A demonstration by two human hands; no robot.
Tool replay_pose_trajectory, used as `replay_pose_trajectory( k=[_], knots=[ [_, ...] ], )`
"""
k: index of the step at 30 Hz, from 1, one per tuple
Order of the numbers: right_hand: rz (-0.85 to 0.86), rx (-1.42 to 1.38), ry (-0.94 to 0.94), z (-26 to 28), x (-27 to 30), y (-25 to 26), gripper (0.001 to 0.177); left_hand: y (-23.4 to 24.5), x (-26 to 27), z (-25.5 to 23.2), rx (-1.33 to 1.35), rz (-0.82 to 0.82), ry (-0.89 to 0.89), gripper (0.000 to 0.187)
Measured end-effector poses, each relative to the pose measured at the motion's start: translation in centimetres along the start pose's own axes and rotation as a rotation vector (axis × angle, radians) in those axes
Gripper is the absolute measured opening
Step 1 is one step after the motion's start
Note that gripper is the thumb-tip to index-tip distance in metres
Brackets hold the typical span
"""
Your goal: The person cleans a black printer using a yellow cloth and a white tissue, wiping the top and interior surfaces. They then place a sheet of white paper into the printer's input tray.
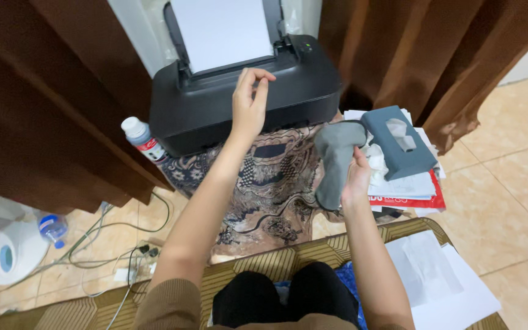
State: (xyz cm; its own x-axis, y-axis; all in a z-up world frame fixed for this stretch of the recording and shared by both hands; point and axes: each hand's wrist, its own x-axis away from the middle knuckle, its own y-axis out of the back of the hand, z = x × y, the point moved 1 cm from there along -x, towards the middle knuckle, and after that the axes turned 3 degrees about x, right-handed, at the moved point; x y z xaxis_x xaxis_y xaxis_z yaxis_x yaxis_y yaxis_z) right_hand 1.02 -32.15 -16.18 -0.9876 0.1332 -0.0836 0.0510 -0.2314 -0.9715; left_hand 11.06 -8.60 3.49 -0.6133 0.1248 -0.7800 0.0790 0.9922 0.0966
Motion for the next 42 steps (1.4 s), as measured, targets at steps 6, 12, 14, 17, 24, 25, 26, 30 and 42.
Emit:
replay_pose_trajectory(
  k=[6, 12, 14, 17, 24, 25, 26, 30, 42],
  knots=[
    [0.04, 0.12, -0.035, 0.6, -0.1, 0.1, 0.046, -2.6, 1.5, 0.4, 0.016, 0.304, 0.017, 0.018],
    [-0.002, 0.525, -0.009, 2.4, -1.8, -0.9, 0.046, -5.3, 5.9, 0.8, 0.061, 0.583, 0.411, 0.029],
    [-0.103, 0.67, 0.026, 2.6, -1.4, -1.6, 0.052, -4.9, 5.6, 0.7, 0.068, 0.528, 0.438, 0.03],
    [-0.157, 0.698, -0.121, 2.6, 0.0, -2.3, 0.064, -4.1, 4.5, 0.1, 0.166, 0.383, 0.431, 0.024],
    [0.015, 0.762, 0.062, 2.0, 1.5, -0.3, 0.055, -3.0, 2.3, -1.5, -0.157, 0.281, 0.217, 0.021],
    [-0.045, 0.63, 0.137, 2.2, 1.5, 0.0, 0.053, -2.9, 1.8, -1.4, -0.155, 0.251, 0.113, 0.022],
    [-0.103, 0.496, 0.212, 2.4, 1.5, 0.3, 0.051, -2.6, 1.3, -1.0, -0.231, 0.271, 0.051, 0.021],
    [-0.239, 0.64, 0.423, -1.0, 0.0, 1.1, 0.051, -2.3, -1.3, 1.6, -0.479, 0.388, -0.199, 0.029],
    [-0.205, 1.823, 0.881, -7.7, -10.9, -0.2, 0.059, -4.4, -1.1, 5.1, -0.742, 0.603, -0.172, 0.047]
  ],
)
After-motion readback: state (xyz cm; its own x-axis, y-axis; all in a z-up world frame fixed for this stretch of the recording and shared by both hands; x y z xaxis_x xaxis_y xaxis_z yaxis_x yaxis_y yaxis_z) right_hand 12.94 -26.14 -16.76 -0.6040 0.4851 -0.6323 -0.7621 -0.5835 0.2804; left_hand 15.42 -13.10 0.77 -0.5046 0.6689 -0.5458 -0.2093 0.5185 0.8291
